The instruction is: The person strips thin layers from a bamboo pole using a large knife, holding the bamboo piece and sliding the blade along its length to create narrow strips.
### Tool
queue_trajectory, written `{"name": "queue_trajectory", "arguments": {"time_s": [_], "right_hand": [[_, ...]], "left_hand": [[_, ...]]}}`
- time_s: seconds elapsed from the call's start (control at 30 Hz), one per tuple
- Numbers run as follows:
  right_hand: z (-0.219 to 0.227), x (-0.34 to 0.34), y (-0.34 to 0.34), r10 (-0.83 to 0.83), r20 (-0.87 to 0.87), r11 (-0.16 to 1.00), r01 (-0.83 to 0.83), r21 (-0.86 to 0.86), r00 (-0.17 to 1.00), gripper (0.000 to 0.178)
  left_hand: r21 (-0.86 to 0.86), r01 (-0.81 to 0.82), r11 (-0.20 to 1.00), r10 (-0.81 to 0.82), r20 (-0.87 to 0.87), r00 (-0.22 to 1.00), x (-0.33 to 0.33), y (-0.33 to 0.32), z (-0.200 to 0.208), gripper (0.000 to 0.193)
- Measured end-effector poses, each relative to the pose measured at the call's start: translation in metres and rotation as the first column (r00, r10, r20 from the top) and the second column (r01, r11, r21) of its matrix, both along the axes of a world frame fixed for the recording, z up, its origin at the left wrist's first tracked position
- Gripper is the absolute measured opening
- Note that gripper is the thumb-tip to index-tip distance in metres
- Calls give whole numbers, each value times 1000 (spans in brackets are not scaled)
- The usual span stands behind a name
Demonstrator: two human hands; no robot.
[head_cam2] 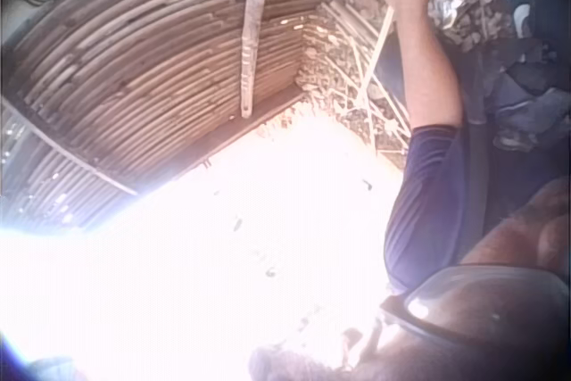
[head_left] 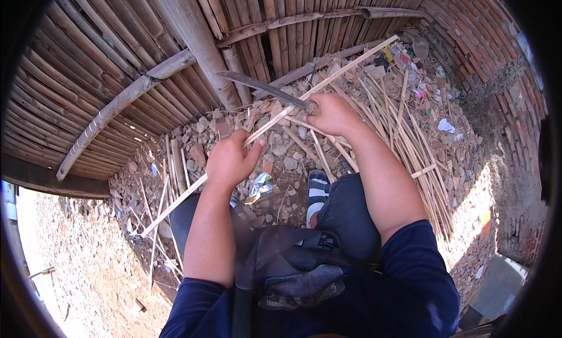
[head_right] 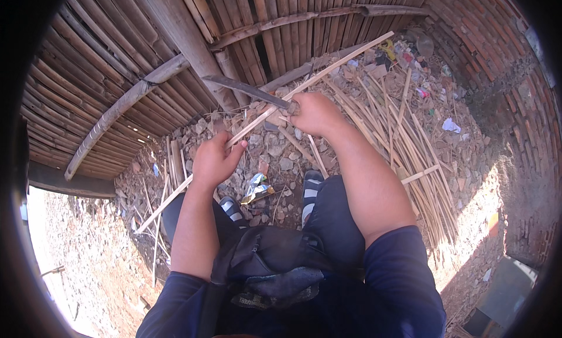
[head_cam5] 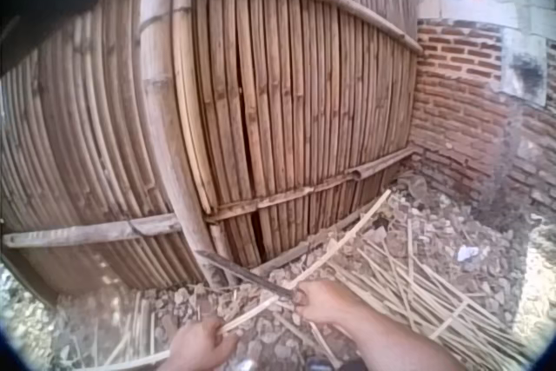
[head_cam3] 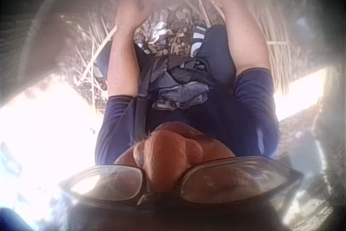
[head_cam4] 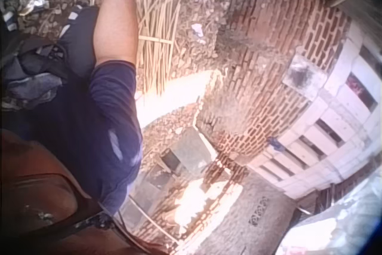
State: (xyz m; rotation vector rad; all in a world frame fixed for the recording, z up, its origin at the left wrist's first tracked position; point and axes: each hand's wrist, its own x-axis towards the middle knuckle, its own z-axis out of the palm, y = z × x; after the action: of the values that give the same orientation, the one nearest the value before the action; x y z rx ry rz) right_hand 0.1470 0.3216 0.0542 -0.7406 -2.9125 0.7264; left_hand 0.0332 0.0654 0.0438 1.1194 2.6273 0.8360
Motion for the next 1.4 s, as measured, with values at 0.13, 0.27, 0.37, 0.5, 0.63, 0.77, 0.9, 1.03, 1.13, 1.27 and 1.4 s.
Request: {"name": "queue_trajectory", "arguments": {"time_s": [0.13, 0.27, 0.37, 0.5, 0.63, 0.77, 0.9, 1.03, 1.13, 1.27, 1.4], "right_hand": [[-2, -1, 2, 8, 9, 1000, -8, -12, 1000, 49], [4, -2, -1, 5, 44, 999, -3, -33, 999, 48], [3, -1, 0, 6, 28, 999, -5, -44, 1000, 48], [0, -1, 0, 23, 16, 1000, -23, -15, 1000, 48], [-1, -1, 0, 29, 31, 999, -28, -25, 999, 47], [-1, -2, 2, 48, 61, 998, -45, -44, 997, 46], [-8, -3, 4, 53, 60, 999, -52, -15, 997, 47], [-8, -5, 5, 64, 71, 998, -62, -29, 995, 48], [-12, -6, 6, 66, 70, 998, -65, -28, 995, 48], [-14, -6, 5, 78, 62, 997, -77, -15, 995, 46], [-11, -7, 4, 84, 54, 996, -82, -38, 995, 44]], "left_hand": [[0, 5, 1000, -5, 4, 1000, -1, 1, -1, 41], [-2, 3, 1000, -3, -3, 1000, -1, 0, -2, 41], [11, 8, 1000, -8, -6, 1000, -1, 0, -3, 41], [-11, 11, 1000, -11, 17, 1000, -2, 0, -5, 42], [-38, 16, 999, -15, 22, 1000, -1, 0, -6, 43], [-36, 29, 999, -30, -10, 1000, -2, 0, -9, 41], [-50, 36, 998, -36, 5, 999, -2, 1, -10, 41], [-71, 34, 997, -33, 21, 999, -2, 1, -9, 42], [-87, 34, 996, -32, 28, 999, -2, 1, -8, 42], [-91, 44, 995, -41, 28, 999, -2, 1, -9, 43], [-94, 46, 994, -44, 18, 999, -1, 1, -8, 43]]}}
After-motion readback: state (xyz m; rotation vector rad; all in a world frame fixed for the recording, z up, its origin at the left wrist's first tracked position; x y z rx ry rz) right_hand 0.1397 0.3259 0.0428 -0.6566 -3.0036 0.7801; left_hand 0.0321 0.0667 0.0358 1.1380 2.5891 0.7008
